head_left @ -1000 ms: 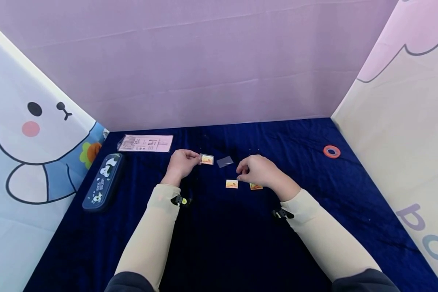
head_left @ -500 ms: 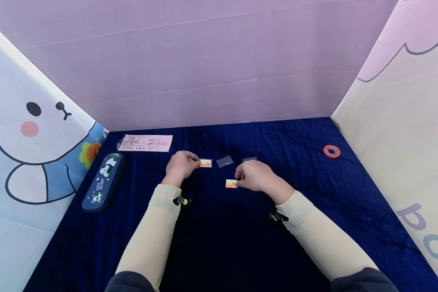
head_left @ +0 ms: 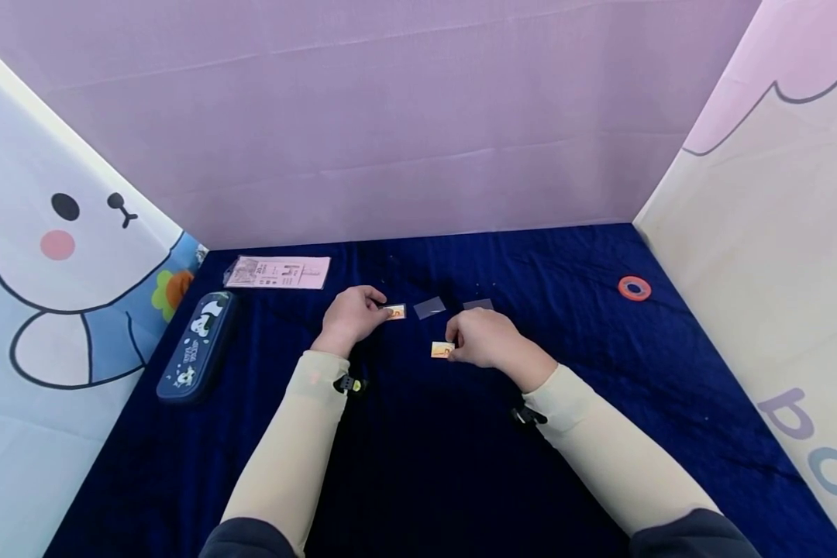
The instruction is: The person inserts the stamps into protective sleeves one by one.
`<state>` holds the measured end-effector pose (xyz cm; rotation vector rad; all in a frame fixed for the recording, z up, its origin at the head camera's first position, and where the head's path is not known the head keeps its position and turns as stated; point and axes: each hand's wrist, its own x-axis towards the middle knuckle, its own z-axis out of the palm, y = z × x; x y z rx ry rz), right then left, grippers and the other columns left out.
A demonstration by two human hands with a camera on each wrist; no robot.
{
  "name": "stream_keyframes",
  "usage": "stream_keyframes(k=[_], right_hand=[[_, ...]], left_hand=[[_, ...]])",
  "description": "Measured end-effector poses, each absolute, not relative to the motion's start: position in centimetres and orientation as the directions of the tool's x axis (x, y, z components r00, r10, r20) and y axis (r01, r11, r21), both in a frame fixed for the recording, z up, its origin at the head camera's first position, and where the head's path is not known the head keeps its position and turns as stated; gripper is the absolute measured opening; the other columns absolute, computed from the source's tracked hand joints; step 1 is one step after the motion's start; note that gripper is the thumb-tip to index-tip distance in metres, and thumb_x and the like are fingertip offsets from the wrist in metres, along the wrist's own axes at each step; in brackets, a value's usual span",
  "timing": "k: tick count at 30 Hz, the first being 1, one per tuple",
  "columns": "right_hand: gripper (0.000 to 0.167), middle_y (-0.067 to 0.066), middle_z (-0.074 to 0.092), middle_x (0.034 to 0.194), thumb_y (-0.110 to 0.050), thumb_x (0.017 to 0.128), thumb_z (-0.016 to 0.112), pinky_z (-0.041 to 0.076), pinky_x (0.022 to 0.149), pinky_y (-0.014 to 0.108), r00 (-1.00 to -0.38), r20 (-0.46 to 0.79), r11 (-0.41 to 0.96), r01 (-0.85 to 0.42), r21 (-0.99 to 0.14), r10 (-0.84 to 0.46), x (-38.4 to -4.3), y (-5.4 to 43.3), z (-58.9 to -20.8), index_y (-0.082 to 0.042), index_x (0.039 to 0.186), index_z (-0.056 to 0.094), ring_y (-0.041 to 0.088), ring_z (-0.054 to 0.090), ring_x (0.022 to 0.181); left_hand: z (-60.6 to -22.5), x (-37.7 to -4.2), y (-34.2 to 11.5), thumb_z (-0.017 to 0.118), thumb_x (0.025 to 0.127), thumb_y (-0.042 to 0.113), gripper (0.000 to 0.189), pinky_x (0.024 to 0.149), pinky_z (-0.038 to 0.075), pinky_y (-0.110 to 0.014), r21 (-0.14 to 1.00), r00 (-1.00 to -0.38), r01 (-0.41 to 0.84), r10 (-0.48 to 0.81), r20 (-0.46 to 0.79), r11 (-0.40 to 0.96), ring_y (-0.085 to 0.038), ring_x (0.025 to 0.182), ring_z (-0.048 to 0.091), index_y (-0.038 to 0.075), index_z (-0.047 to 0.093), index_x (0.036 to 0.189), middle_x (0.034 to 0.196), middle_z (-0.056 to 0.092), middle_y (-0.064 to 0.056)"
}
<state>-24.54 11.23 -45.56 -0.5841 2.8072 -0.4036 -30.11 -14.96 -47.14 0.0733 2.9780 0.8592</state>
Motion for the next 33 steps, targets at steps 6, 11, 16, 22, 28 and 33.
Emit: stream_keyframes(k=[6,11,16,22,28,33], right_hand=[[0.024,-0.014,0.064,0.081,-0.034,0.086,0.089,0.052,0.068,0.034,-0.895,-0.177,0.886,-0.344,-0.312,-0.41,-24.7,11.4,-45.8,-0.025,0.106,0.078,0.009,0.06,0.073],[0.014,-0.013,0.065,0.08,-0.03,0.087,0.088,0.052,0.068,0.035,-0.89,-0.188,0.876,-0.336,-0.346,-0.416,-24.8,11.6,-45.7,-0.027,0.091,0.075,0.011,0.061,0.072],[0.012,-0.011,0.066,0.081,-0.025,0.088,0.086,0.053,0.069,0.035,-0.884,-0.194,0.862,-0.331,-0.384,-0.426,-24.8,12.1,-45.3,-0.025,0.089,0.074,0.011,0.062,0.071],[0.025,-0.011,0.065,0.082,-0.034,0.087,0.087,0.052,0.068,0.035,-0.883,-0.183,0.862,-0.345,-0.371,-0.431,-24.9,11.9,-45.3,-0.022,0.107,0.077,0.01,0.061,0.071],[0.02,-0.012,0.065,0.078,-0.033,0.085,0.09,0.051,0.066,0.034,-0.883,-0.201,0.866,-0.331,-0.374,-0.424,-25.0,11.7,-45.5,-0.026,0.097,0.076,0.011,0.061,0.069],[0.02,-0.009,0.065,0.076,-0.026,0.084,0.091,0.051,0.065,0.035,-0.884,-0.202,0.852,-0.311,-0.42,-0.422,-25.1,12.0,-45.5,-0.025,0.084,0.07,0.013,0.061,0.068]], left_hand=[[-46.8,-29.8,-14.4,0.08,0.093,0.035,0.029,0.076,0.051,-0.04,0.554,-0.995,0.064,0.096,-0.029,0.83,-0.02,0.079,0.063,0.018,0.076,0.116,0.092,0.069,0.002],[-46.6,-29.7,-14.1,0.08,0.093,0.036,0.03,0.077,0.051,-0.04,0.553,-0.994,0.081,0.111,-0.021,0.829,-0.021,0.08,0.064,0.018,0.076,0.116,0.092,0.069,0.002],[-46.6,-30.0,-14.0,0.081,0.092,0.038,0.03,0.077,0.051,-0.04,0.555,-0.992,0.098,0.122,-0.008,0.826,-0.02,0.079,0.064,0.019,0.077,0.114,0.089,0.069,0.003],[-46.4,-30.3,-13.5,0.08,0.093,0.039,0.03,0.074,0.05,-0.04,0.545,-0.991,0.11,0.133,-0.002,0.831,-0.019,0.077,0.063,0.019,0.076,0.115,0.088,0.069,0.004],[-46.3,-30.6,-12.4,0.08,0.093,0.038,0.029,0.075,0.051,-0.04,0.547,-0.989,0.115,0.15,-0.018,0.829,-0.019,0.078,0.063,0.019,0.076,0.114,0.089,0.068,0.004],[-46.3,-30.9,-11.3,0.081,0.092,0.038,0.029,0.079,0.052,-0.039,0.527,-0.984,0.139,0.177,-0.022,0.838,-0.018,0.082,0.064,0.019,0.076,0.114,0.092,0.069,0.003]])
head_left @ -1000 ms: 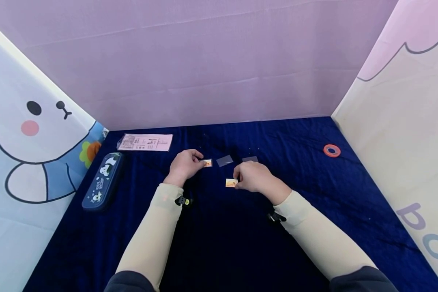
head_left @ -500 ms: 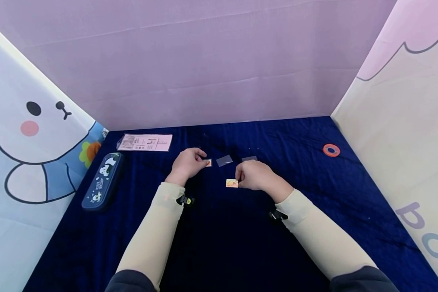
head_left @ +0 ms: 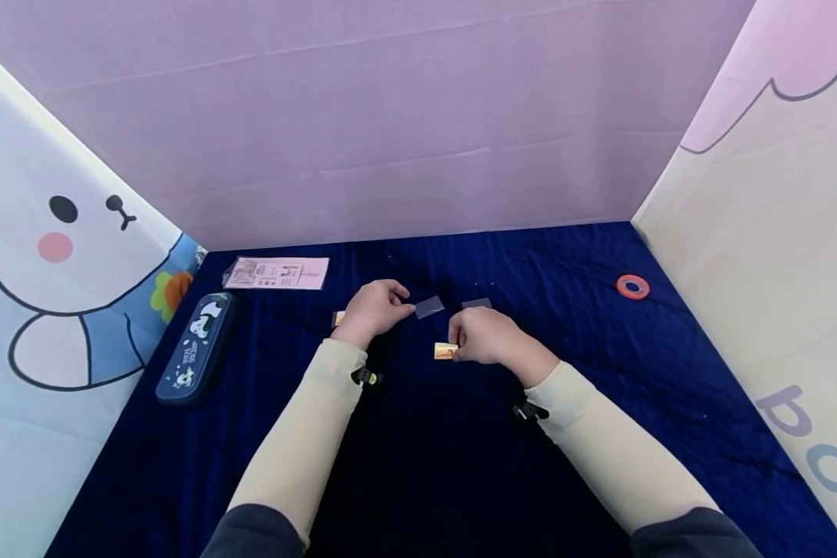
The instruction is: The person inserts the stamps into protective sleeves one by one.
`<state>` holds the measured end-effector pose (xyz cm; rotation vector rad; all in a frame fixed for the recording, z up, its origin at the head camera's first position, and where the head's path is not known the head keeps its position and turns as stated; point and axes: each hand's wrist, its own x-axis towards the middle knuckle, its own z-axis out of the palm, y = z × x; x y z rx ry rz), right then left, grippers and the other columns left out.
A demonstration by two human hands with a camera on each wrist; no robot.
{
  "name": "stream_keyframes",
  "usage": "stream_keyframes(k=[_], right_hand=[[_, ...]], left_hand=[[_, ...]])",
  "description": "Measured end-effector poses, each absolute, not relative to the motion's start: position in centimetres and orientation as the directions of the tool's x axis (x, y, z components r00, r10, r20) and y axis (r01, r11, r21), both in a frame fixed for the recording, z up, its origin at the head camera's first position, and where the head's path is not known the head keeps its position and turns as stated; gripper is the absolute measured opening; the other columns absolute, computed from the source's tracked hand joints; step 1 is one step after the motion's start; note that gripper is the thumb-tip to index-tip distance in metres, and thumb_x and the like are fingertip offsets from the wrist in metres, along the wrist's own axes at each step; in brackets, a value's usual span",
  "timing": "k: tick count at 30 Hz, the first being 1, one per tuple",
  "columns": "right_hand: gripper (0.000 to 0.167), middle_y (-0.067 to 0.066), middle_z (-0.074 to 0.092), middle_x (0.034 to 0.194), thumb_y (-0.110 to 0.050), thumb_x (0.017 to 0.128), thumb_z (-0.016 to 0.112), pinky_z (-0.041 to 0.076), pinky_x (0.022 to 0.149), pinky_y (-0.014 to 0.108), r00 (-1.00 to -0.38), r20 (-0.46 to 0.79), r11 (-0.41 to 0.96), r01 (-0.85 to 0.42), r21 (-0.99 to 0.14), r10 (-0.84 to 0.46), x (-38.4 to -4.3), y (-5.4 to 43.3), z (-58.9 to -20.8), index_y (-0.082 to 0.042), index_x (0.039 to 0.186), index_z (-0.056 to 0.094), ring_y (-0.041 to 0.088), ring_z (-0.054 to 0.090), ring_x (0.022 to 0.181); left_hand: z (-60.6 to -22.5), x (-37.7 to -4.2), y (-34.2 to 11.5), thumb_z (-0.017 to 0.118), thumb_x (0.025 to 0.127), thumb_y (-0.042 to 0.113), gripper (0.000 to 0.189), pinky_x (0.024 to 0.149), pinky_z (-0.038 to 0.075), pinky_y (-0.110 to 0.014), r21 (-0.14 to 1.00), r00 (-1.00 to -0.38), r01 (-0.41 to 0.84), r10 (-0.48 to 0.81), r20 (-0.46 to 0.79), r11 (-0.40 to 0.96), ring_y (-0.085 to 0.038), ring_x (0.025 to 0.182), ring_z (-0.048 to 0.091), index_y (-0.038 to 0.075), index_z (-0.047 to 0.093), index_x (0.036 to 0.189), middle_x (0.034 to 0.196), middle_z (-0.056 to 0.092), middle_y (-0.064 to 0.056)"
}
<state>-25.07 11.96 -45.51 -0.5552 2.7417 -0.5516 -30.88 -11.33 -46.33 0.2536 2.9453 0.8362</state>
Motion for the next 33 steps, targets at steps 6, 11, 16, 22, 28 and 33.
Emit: stream_keyframes(k=[6,11,16,22,28,33], right_hand=[[0.024,-0.004,0.064,0.073,-0.021,0.087,0.088,0.051,0.063,0.034,-0.864,-0.206,0.813,-0.317,-0.488,-0.46,-25.3,12.6,-45.5,-0.02,0.077,0.066,0.015,0.061,0.061],[0.023,-0.003,0.064,0.078,-0.016,0.087,0.087,0.052,0.065,0.035,-0.868,-0.181,0.782,-0.302,-0.546,-0.462,-25.7,13.5,-45.0,-0.02,0.077,0.066,0.015,0.062,0.062],[0.019,-0.004,0.067,0.082,-0.013,0.087,0.084,0.051,0.07,0.038,-0.893,-0.083,0.749,-0.316,-0.583,-0.442,-26.1,14.5,-44.3,-0.02,0.079,0.068,0.017,0.061,0.067],[0.014,-0.003,0.069,0.091,-0.008,0.09,0.078,0.05,0.066,0.039,-0.934,0.021,0.707,-0.285,-0.647,-0.357,-26.8,16.0,-43.8,-0.019,0.086,0.071,0.02,0.058,0.067],[0.015,0.003,0.069,0.086,-0.004,0.086,0.075,0.048,0.06,0.037,-0.96,0.105,0.687,-0.26,-0.679,-0.259,-27.3,17.4,-43.0,-0.018,0.087,0.075,0.021,0.056,0.062],[0.012,0.005,0.071,0.081,-0.006,0.087,0.077,0.048,0.056,0.038,-0.972,0.147,0.658,-0.234,-0.716,-0.185,-27.4,18.2,-42.4,-0.018,0.086,0.076,0.023,0.057,0.062]], left_hand=[[-46.1,-31.1,-10.1,0.082,0.092,0.038,0.03,0.087,0.052,-0.04,0.483,-0.98,0.144,0.194,-0.054,0.863,-0.018,0.093,0.067,0.021,0.076,0.116,0.102,0.071,0.003],[-46.3,-31.0,-9.5,0.082,0.092,0.038,0.031,0.091,0.053,-0.041,0.467,-0.975,0.152,0.211,-0.076,0.871,-0.02,0.101,0.067,0.022,0.075,0.118,0.112,0.071,0.002],[-46.5,-30.8,-9.3,0.081,0.093,0.038,0.036,0.094,0.053,-0.041,0.462,-0.971,0.147,0.216,-0.1,0.874,-0.02,0.106,0.068,0.021,0.075,0.124,0.118,0.072,0.001],[-46.7,-30.9,-9.1,0.082,0.092,0.039,0.041,0.095,0.053,-0.041,0.452,-0.97,0.16,0.225,-0.093,0.877,-0.02,0.107,0.067,0.019,0.074,0.127,0.118,0.072,0.0],[-47.2,-31.2,-8.8,0.087,0.088,0.038,0.027,0.088,0.053,-0.039,0.44,-0.972,0.178,0.228,-0.063,0.88,-0.017,0.097,0.066,0.023,0.078,0.109,0.107,0.072,0.004],[-47.4,-31.2,-9.0,0.086,0.089,0.032,0.016,0.085,0.052,-0.037,0.504,-0.971,0.185,0.236,-0.04,0.844,-0.015,0.091,0.065,0.024,0.073,0.095,0.098,0.07,0.008]])
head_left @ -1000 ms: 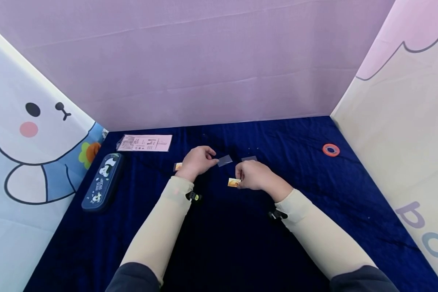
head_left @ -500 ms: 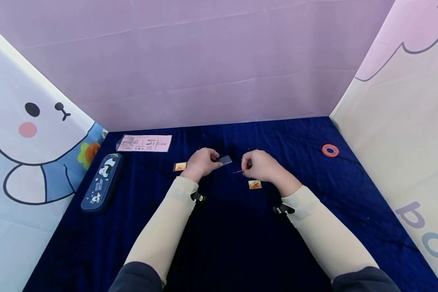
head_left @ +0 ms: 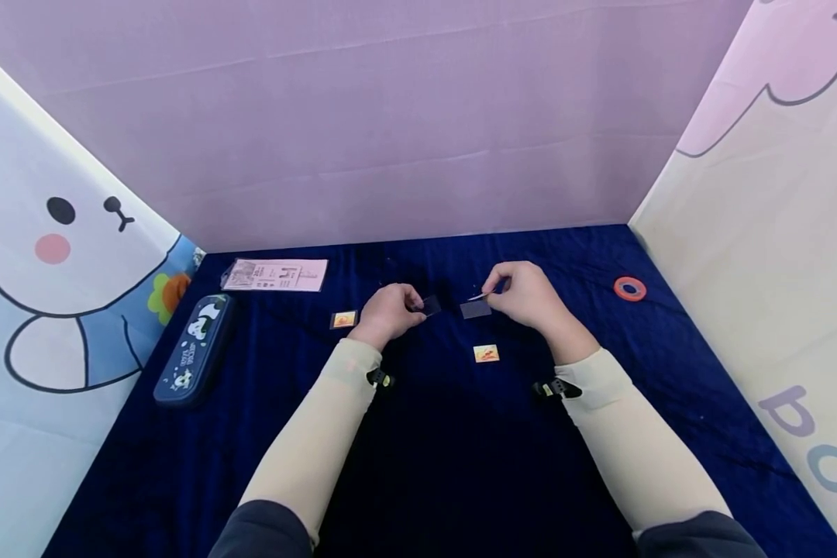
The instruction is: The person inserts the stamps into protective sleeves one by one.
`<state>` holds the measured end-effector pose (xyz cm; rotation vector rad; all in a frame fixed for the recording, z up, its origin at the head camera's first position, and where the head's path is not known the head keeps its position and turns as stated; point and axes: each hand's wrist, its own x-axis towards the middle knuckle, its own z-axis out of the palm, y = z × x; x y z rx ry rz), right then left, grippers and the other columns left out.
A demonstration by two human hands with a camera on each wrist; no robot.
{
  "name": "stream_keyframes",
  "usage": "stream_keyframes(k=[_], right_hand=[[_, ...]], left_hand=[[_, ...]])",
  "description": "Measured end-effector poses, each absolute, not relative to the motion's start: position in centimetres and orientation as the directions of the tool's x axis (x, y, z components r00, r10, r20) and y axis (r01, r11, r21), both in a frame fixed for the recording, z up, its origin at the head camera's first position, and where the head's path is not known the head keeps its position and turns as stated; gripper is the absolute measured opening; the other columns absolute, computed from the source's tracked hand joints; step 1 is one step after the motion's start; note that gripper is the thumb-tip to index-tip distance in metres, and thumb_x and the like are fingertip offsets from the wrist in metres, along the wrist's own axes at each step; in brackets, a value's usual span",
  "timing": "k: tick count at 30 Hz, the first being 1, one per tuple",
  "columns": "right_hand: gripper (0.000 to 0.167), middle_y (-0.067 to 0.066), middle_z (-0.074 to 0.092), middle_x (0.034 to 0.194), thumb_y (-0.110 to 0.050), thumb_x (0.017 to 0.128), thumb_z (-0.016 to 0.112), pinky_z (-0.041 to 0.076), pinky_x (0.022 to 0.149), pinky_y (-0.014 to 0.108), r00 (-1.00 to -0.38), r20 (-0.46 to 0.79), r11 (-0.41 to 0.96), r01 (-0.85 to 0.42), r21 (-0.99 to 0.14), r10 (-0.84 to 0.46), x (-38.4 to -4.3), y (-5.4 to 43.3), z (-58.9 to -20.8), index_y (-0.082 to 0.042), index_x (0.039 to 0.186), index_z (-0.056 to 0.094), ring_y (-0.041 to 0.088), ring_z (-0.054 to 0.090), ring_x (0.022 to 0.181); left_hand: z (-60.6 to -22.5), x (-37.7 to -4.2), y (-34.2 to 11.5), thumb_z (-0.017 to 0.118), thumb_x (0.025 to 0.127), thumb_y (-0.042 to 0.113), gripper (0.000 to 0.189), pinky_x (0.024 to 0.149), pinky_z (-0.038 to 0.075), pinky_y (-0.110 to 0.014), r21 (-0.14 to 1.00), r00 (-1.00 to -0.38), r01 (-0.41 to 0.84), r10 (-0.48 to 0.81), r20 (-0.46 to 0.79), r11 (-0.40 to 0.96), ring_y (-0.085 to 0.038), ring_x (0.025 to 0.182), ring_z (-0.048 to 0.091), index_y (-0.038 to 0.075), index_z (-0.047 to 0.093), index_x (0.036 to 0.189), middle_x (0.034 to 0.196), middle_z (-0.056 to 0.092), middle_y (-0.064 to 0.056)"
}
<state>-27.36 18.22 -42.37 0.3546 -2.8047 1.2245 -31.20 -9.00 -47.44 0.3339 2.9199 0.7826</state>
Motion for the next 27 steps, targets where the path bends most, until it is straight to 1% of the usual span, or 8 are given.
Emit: stream_keyframes(k=[8,11,12,16,18,19,21,27], right_hand=[[0.009,0.011,0.064,0.076,-0.008,0.092,0.073,0.043,0.051,0.035,-0.974,0.197,0.623,-0.225,-0.749,-0.114,-27.1,18.3,-41.9,-0.017,0.093,0.074,0.025,0.052,0.058],[0.009,0.009,0.063,0.072,-0.009,0.092,0.073,0.042,0.05,0.035,-0.969,0.215,0.612,-0.245,-0.752,-0.122,-27.1,18.3,-41.8,-0.017,0.094,0.074,0.025,0.052,0.057],[0.008,0.009,0.064,0.073,-0.01,0.092,0.074,0.042,0.049,0.035,-0.966,0.221,0.61,-0.255,-0.75,-0.132,-27.1,18.3,-41.8,-0.016,0.095,0.075,0.025,0.052,0.057],[0.005,0.007,0.066,0.074,-0.014,0.095,0.075,0.042,0.048,0.035,-0.959,0.233,0.607,-0.284,-0.742,-0.164,-27.2,18.1,-41.7,-0.017,0.099,0.077,0.024,0.053,0.057],[0.004,0.007,0.067,0.075,-0.017,0.096,0.075,0.041,0.047,0.034,-0.957,0.239,0.608,-0.289,-0.739,-0.165,-27.2,17.9,-41.5,-0.017,0.099,0.077,0.024,0.053,0.056],[0.004,0.006,0.067,0.074,-0.018,0.096,0.075,0.041,0.047,0.034,-0.957,0.242,0.608,-0.29,-0.739,-0.163,-27.2,17.8,-41.3,-0.017,0.099,0.077,0.024,0.052,0.055],[0.004,0.005,0.067,0.075,-0.018,0.097,0.074,0.041,0.047,0.034,-0.956,0.25,0.609,-0.292,-0.737,-0.155,-27.2,17.5,-41.0,-0.017,0.1,0.076,0.024,0.052,0.056],[0.005,0.001,0.069,0.089,-0.017,0.098,0.073,0.044,0.05,0.035,-0.951,0.288,0.59,-0.296,-0.751,-0.11,-27.0,16.8,-40.0,-0.019,0.101,0.076,0.025,0.055,0.063]], left_hand=[[-46.9,-30.8,-10.1,0.077,0.097,0.028,0.006,0.082,0.053,-0.04,0.68,-0.965,0.185,0.261,-0.009,0.709,-0.017,0.086,0.065,0.025,0.073,0.095,0.094,0.07,0.006],[-46.4,-30.6,-10.6,0.074,0.099,0.029,0.006,0.079,0.054,-0.04,0.725,-0.964,0.203,0.266,0.029,0.658,-0.017,0.082,0.066,0.024,0.074,0.098,0.093,0.07,0.004],[-46.2,-30.5,-10.7,0.074,0.1,0.03,0.007,0.078,0.054,-0.039,0.742,-0.962,0.213,0.269,0.046,0.636,-0.018,0.079,0.067,0.023,0.075,0.099,0.092,0.072,0.001],[-44.7,-29.9,-11.1,0.073,0.101,0.03,0.009,0.073,0.052,-0.038,0.773,-0.961,0.244,0.251,0.112,0.586,-0.019,0.073,0.065,0.022,0.076,0.101,0.09,0.071,0.0],[-43.8,-29.6,-11.1,0.073,0.101,0.028,0.008,0.073,0.052,-0.037,0.785,-0.96,0.259,0.24,0.145,0.562,-0.019,0.076,0.063,0.021,0.077,0.1,0.091,0.072,0.001],[-43.4,-29.4,-11.1,0.073,0.101,0.027,0.007,0.072,0.051,-0.037,0.792,-0.96,0.263,0.233,0.157,0.551,-0.018,0.078,0.062,0.021,0.077,0.099,0.091,0.072,0.004],[-42.6,-29.1,-11.1,0.074,0.1,0.025,0.006,0.07,0.051,-0.036,0.813,-0.958,0.274,0.225,0.18,0.513,-0.019,0.076,0.062,0.021,0.077,0.098,0.092,0.075,0.006],[-40.4,-28.1,-10.8,0.078,0.098,0.021,0.005,0.063,0.044,-0.031,0.841,-0.941,0.333,0.201,0.271,0.426,-0.021,0.069,0.056,0.017,0.078,0.1,0.09,0.077,0.004]])
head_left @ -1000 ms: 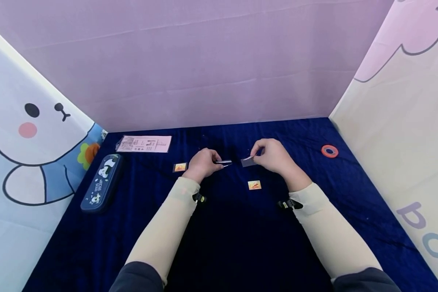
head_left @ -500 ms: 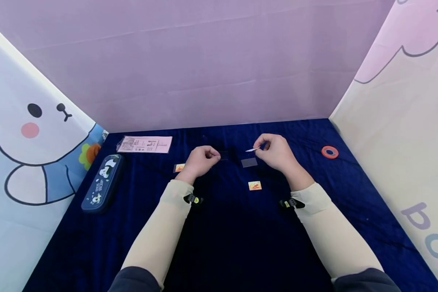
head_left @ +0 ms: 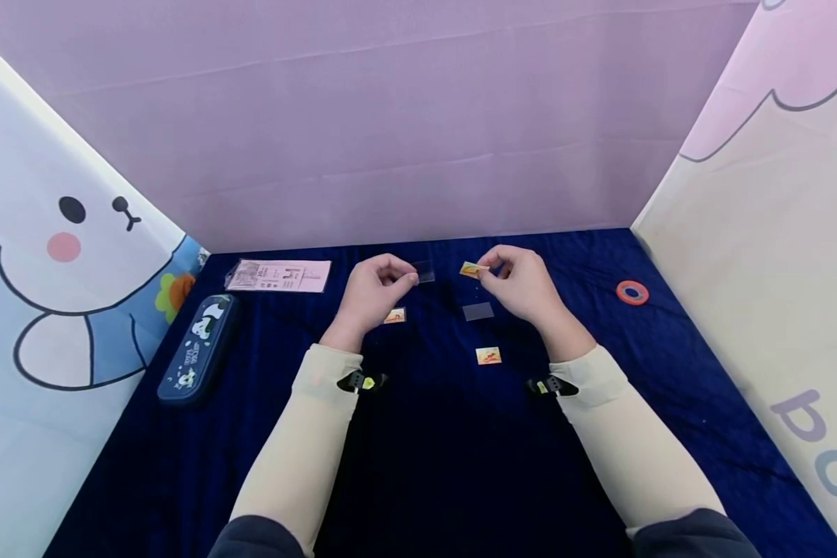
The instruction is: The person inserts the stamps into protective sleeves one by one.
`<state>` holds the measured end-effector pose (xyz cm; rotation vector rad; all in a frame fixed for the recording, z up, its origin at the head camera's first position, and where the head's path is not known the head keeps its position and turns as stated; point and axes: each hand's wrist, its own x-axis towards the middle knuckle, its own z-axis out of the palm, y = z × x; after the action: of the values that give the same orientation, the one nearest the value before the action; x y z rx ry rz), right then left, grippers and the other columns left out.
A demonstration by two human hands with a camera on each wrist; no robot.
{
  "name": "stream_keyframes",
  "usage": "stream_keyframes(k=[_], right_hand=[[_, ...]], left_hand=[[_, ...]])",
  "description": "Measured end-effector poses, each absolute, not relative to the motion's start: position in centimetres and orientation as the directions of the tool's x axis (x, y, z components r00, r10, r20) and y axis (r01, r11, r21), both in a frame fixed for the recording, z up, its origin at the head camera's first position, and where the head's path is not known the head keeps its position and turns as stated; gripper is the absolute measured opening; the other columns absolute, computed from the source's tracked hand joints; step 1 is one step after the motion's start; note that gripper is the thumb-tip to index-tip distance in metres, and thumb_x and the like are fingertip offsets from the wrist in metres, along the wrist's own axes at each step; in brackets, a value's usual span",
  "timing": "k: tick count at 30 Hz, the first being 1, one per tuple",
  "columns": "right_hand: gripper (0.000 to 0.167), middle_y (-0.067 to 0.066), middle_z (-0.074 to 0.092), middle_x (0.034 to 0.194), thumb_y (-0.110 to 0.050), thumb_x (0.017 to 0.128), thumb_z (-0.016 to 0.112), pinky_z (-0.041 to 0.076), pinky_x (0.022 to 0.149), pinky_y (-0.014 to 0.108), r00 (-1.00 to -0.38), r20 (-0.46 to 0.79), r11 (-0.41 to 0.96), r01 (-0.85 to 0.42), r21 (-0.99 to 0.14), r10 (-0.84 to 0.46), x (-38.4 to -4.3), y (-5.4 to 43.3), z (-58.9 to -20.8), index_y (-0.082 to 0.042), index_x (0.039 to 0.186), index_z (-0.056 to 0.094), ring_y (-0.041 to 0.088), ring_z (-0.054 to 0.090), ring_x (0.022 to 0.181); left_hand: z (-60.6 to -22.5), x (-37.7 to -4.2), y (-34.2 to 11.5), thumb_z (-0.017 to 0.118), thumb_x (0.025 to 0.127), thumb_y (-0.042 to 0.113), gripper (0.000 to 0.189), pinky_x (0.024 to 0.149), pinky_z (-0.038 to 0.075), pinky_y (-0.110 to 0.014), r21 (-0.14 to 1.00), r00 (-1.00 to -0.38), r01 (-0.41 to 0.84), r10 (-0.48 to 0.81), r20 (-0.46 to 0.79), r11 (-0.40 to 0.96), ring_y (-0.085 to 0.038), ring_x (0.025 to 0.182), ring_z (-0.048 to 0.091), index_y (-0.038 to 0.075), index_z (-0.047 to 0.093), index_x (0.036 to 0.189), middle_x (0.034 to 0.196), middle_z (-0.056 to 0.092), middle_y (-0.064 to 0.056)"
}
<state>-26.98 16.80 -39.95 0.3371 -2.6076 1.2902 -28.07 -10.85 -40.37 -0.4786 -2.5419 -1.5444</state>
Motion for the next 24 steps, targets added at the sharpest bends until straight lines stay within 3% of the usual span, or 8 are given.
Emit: stream_keyframes(k=[9,17,24], right_hand=[[0.009,0.0,0.067,0.086,-0.018,0.1,0.073,0.04,0.046,0.031,-0.919,0.385,0.501,-0.375,-0.78,-0.089,-26.6,16.1,-38.6,-0.017,0.107,0.078,0.026,0.053,0.06],[0.009,0.004,0.067,0.082,-0.018,0.099,0.075,0.037,0.047,0.028,-0.888,0.451,0.408,-0.445,-0.798,-0.086,-25.6,15.5,-37.3,-0.013,0.105,0.079,0.023,0.05,0.059],[0.01,0.012,0.065,0.074,-0.01,0.097,0.077,0.033,0.047,0.024,-0.863,0.501,0.337,-0.493,-0.802,-0.07,-25.0,15.2,-36.9,-0.006,0.105,0.079,0.017,0.046,0.056]], left_hand=[[-38.0,-26.6,-10.7,0.077,0.099,0.02,0.012,0.05,0.037,-0.028,0.842,-0.914,0.407,0.166,0.371,0.354,-0.021,0.059,0.049,0.018,0.08,0.11,0.096,0.077,0.003],[-37.3,-25.8,-10.7,0.079,0.097,0.023,0.013,0.053,0.04,-0.027,0.859,-0.904,0.427,0.147,0.401,0.284,-0.018,0.06,0.05,0.013,0.081,0.104,0.089,0.073,-0.002],[-37.3,-25.6,-10.7,0.077,0.098,0.016,0.012,0.054,0.036,-0.025,0.863,-0.903,0.429,0.144,0.404,0.266,-0.014,0.059,0.045,0.005,0.079,0.102,0.082,0.066,-0.004]])
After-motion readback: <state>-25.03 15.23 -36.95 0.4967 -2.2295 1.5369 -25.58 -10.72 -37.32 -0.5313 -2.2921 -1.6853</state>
